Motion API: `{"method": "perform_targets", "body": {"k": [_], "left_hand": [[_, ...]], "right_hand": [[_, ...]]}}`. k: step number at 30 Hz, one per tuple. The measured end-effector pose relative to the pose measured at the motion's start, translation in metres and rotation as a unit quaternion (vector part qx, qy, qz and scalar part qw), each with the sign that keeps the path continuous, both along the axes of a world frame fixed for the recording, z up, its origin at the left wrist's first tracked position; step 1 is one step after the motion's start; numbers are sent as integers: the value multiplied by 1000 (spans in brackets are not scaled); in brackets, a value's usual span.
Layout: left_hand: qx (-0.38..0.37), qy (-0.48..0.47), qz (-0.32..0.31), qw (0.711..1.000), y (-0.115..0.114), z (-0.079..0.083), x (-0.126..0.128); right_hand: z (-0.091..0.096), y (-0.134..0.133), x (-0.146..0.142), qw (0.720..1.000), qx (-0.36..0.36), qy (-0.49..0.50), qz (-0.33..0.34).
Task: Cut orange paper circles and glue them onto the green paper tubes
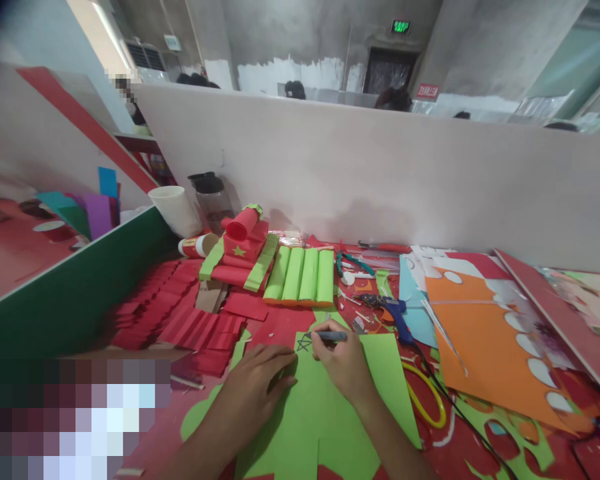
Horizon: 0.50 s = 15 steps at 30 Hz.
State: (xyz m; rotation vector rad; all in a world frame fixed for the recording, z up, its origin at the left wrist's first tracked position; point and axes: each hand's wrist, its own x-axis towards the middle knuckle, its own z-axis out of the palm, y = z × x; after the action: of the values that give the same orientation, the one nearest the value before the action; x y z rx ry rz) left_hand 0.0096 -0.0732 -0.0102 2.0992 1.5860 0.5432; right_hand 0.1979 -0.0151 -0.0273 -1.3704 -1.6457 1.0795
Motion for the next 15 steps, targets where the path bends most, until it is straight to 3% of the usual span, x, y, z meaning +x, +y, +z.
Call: {"method": "perform_targets", "body": {"k": [15], "left_hand": [[-1,-5,5,1000,0,-1,0]], "right_hand": [[1,-1,1,999,-27,-33,-9]]}}
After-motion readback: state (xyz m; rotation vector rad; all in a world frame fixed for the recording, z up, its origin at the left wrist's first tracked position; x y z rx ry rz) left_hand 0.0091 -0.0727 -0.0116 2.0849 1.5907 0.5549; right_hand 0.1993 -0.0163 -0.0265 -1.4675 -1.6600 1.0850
